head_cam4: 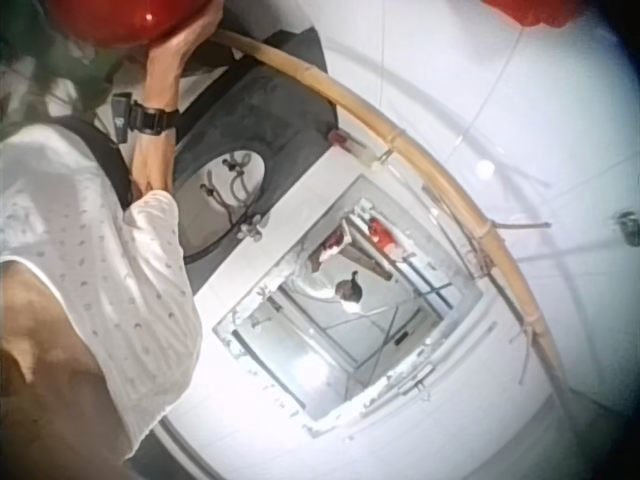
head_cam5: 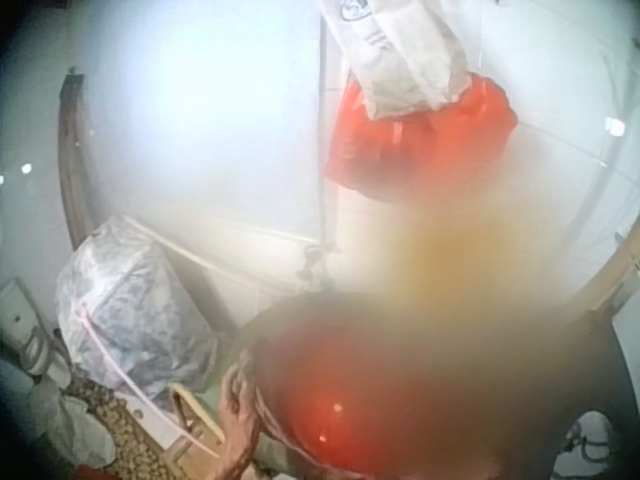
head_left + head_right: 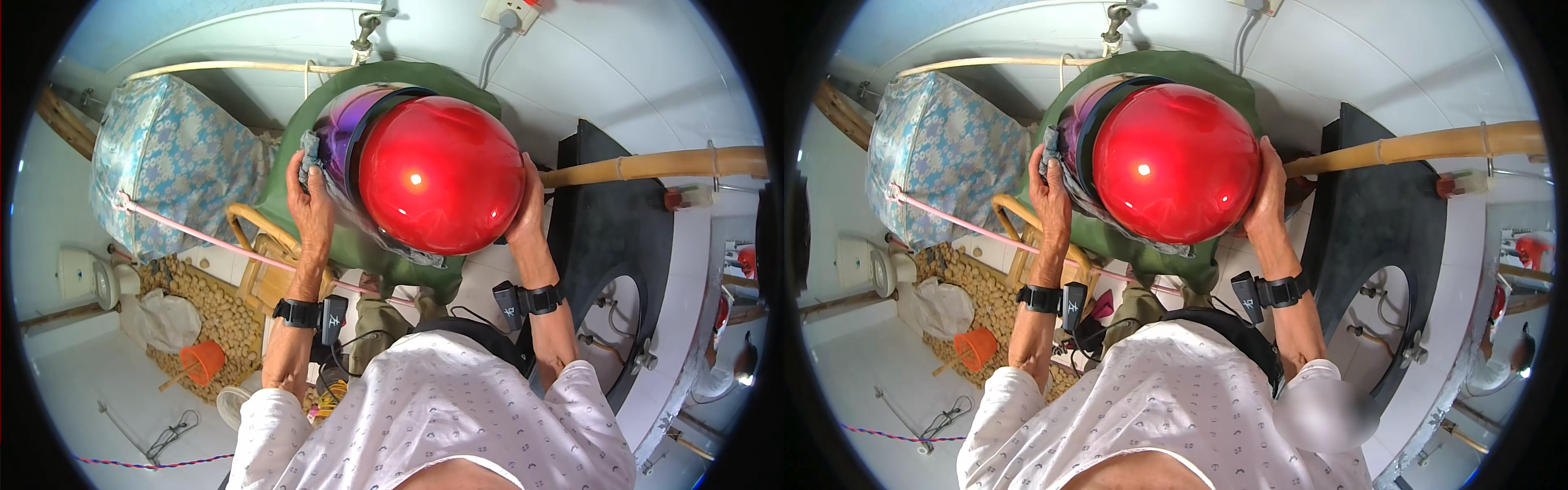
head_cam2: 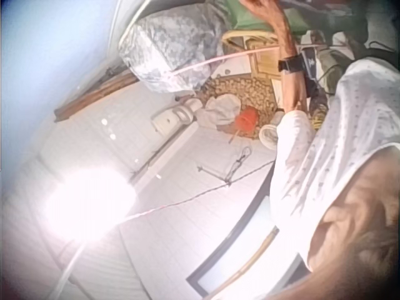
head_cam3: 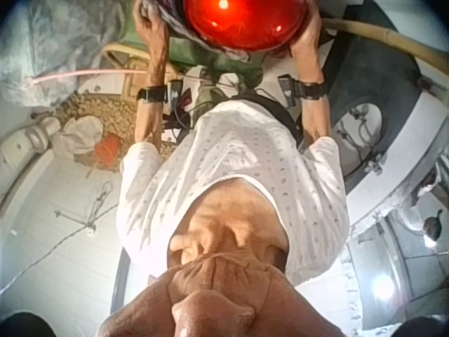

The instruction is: The person wipes a helmet, its interior, and a green cover with a cloth, then wipes the surface of a black countertop around a sink and a mobile phone.

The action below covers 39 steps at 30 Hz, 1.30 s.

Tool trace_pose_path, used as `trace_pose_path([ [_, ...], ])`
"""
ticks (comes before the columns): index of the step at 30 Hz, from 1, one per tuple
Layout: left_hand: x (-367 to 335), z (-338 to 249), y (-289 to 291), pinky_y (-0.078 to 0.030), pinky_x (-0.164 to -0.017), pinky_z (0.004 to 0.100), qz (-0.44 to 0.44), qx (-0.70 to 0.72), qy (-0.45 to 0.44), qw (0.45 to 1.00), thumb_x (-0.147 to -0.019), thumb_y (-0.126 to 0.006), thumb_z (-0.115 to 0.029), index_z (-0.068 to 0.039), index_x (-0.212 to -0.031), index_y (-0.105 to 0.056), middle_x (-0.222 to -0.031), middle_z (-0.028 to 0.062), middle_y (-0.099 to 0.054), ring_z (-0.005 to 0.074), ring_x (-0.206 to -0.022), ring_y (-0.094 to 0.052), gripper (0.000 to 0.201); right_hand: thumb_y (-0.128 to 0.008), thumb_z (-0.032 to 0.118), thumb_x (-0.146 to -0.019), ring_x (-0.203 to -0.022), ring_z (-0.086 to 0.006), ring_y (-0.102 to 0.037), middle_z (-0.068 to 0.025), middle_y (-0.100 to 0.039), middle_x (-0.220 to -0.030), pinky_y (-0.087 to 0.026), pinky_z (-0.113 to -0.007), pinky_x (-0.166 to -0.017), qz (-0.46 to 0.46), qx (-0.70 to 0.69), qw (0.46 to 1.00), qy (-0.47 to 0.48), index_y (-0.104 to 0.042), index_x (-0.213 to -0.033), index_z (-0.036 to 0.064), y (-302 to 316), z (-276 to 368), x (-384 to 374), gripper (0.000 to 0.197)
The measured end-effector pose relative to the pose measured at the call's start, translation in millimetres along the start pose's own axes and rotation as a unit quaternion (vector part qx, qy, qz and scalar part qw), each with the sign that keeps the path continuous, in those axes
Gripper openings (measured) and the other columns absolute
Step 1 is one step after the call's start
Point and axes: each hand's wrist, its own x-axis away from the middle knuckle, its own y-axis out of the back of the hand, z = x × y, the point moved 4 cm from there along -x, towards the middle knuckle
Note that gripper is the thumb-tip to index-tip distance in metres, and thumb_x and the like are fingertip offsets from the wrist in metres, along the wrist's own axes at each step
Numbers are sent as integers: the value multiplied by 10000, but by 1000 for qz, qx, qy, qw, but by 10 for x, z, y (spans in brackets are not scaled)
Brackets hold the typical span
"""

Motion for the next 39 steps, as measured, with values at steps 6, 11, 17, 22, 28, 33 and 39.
trace_pose_path([
  [6, 146, 18, 264, -403, -755, 206, -32, 61, 71, 995, -969, -494, -150, -53, -1290, -466, -1013, 2, -540, 73, -833, -470, 337, -541, 407, -923, -883, -160, -599, -69, -624, -1003, -500, -312, -789, 29, 57, 998, -2, -584, -1053, 41, -327, 81, 178, 391],
  [11, 229, -5, 348, -396, -585, 164, -92, 184, 155, 966, -968, -494, -176, -69, -1297, -464, -903, -12, -591, 34, -680, -487, 347, -588, 344, -917, -746, -94, -566, -17, -627, -846, -479, -239, -694, 24, 167, 980, 104, -642, -927, 21, -679, 224, 443, 327],
  [17, 236, -90, 439, -433, -573, 181, -63, 264, 229, 935, -943, -518, -168, -80, -1309, -452, -885, -6, -604, 49, -684, -539, 382, -688, 259, -841, -633, -82, -545, -16, -613, -690, -443, -224, -601, 126, 396, 837, 357, -634, -812, -29, -1074, 420, 889, 295],
  [22, 189, 128, 580, -523, -756, 276, -47, 306, 224, 924, -942, -480, -149, -33, -1315, -412, -1019, 56, -620, 133, -840, -627, 397, -816, 276, -672, -531, -208, -586, -87, -602, -650, -479, -295, -505, 317, 467, 537, 627, -632, -827, 12, -1410, 423, 1253, 358],
  [28, 139, 126, 939, -522, -860, 366, -50, 289, 193, 936, -930, -507, -207, -22, -1315, -402, -1112, 106, -600, 216, -977, -618, 440, -793, 344, -689, -539, -149, -535, -22, -532, -652, -430, -255, -472, 389, 522, 388, 652, -616, -772, 36, -1373, 248, 1374, 365],
  [33, 82, 2, 1196, -543, -781, 374, -110, 250, 175, 946, -926, -517, -153, -25, -1333, -385, -1086, 150, -601, 253, -894, -630, 446, -766, 341, -714, -533, -144, -498, -10, -483, -613, -402, -249, -465, 439, 538, 344, 632, -613, -740, 33, -1198, 157, 1392, 345],
  [39, -194, -286, 1269, -515, -760, 311, -77, 145, 95, 982, -911, -565, -170, -21, -1313, -449, -1081, 112, -617, 181, -885, -615, 444, -741, 360, -736, -555, -146, -500, -12, -491, -634, -419, -251, -490, 455, 526, 332, 637, -621, -754, 28, -1113, 124, 1443, 353],
])
